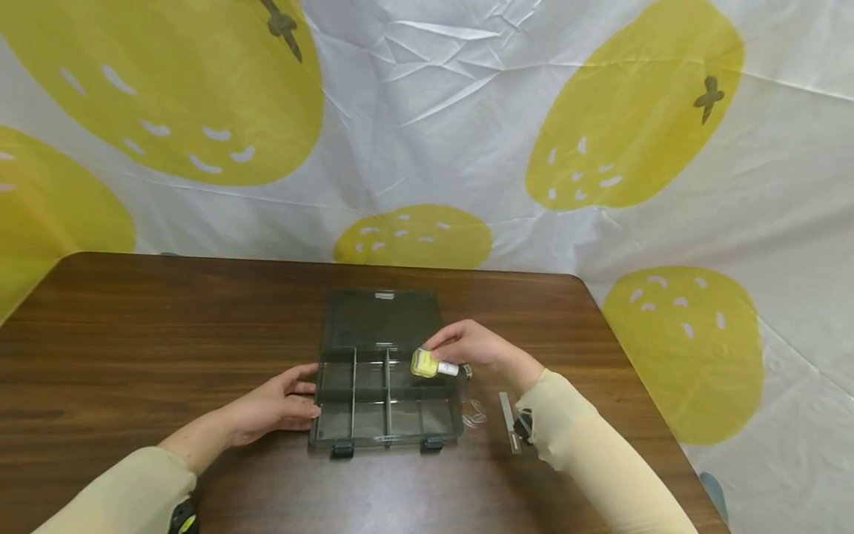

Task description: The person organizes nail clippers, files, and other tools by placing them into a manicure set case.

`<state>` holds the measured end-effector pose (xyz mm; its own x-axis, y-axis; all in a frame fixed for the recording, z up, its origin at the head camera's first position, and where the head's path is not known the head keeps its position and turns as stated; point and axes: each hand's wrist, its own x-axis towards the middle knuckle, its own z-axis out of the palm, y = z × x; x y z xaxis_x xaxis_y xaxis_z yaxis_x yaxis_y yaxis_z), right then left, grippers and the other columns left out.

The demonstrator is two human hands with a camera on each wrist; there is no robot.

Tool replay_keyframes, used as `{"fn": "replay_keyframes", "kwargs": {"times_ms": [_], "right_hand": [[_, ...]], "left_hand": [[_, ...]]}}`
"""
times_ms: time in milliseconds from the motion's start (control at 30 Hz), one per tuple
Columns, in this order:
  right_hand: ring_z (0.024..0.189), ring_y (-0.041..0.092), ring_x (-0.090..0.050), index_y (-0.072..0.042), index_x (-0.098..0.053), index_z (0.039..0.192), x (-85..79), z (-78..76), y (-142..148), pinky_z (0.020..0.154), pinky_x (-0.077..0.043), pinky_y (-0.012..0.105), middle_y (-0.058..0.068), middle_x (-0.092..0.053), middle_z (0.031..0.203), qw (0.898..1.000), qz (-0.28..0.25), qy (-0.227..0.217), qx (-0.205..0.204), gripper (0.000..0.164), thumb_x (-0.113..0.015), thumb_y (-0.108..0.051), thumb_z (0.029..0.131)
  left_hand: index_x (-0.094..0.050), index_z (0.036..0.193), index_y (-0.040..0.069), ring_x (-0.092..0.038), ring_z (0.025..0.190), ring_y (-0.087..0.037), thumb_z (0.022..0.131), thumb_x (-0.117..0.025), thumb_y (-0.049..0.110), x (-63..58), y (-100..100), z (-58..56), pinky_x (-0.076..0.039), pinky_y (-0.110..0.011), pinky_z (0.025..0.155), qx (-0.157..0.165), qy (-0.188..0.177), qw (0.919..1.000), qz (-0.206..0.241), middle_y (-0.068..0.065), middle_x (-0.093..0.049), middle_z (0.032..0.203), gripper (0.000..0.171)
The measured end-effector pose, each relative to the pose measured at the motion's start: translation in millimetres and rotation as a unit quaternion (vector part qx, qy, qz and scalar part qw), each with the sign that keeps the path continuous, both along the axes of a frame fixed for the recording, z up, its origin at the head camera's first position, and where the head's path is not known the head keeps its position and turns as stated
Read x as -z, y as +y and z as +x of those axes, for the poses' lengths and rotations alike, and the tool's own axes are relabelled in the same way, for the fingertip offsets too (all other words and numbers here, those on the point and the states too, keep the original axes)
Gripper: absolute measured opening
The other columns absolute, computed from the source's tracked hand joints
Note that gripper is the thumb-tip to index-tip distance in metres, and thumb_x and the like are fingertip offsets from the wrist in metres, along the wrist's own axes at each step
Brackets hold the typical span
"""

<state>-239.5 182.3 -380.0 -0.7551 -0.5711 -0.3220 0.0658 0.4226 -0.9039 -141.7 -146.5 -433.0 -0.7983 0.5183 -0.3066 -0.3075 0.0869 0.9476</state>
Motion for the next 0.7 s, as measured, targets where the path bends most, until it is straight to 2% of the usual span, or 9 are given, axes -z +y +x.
{"fn": "replay_keyframes", "kwargs": {"times_ms": [233, 433, 600, 700], "right_hand": [[0.067, 0.004, -0.060, 0.016, -0.060, 0.110, 4.6, 0.3, -5, 0.062, -0.051, 0.017, -0.003, -0.070, 0.078, 1.000, 0.014, 0.006, -0.001, 0.028, -0.061, 0.001, 0.085], [0.063, 0.004, -0.057, 0.008, -0.067, 0.103, 3.7, 0.8, -11, 0.058, -0.048, 0.019, 0.003, -0.071, 0.082, 0.996, 0.077, 0.048, -0.008, 0.023, -0.066, -0.003, 0.083], [0.065, 0.004, -0.057, 0.003, -0.071, 0.099, 1.9, 2.5, -15, 0.059, -0.049, 0.020, 0.011, -0.072, 0.090, 0.988, 0.121, 0.096, -0.029, 0.018, -0.068, -0.005, 0.083], [0.073, 0.006, -0.062, -0.001, -0.073, 0.094, 1.4, 6.1, -19, 0.064, -0.052, 0.020, 0.012, -0.072, 0.093, 0.975, 0.160, 0.150, -0.046, 0.014, -0.068, -0.004, 0.082]], "left_hand": [[0.002, 0.147, -0.005, -0.056, 0.104, -0.019, 0.089, -0.059, 0.008, -1.2, 0, 0.0, -0.052, -0.040, 0.092, 0.000, -0.002, 1.0000, -0.002, -0.037, -0.017, 0.140, 0.085], [0.001, 0.147, -0.005, -0.056, 0.104, -0.019, 0.089, -0.059, 0.009, -1.3, 1, -0.3, -0.052, -0.040, 0.092, 0.001, -0.004, 1.0000, -0.003, -0.037, -0.017, 0.140, 0.085], [0.001, 0.147, -0.004, -0.056, 0.104, -0.019, 0.089, -0.059, 0.009, -0.2, 0, -0.9, -0.052, -0.040, 0.092, -0.001, -0.002, 1.0000, -0.004, -0.037, -0.018, 0.140, 0.084], [0.001, 0.147, -0.004, -0.056, 0.104, -0.020, 0.089, -0.059, 0.009, 0.6, 0, -0.9, -0.052, -0.041, 0.092, 0.000, -0.001, 1.0000, -0.002, -0.037, -0.017, 0.140, 0.085]]}}
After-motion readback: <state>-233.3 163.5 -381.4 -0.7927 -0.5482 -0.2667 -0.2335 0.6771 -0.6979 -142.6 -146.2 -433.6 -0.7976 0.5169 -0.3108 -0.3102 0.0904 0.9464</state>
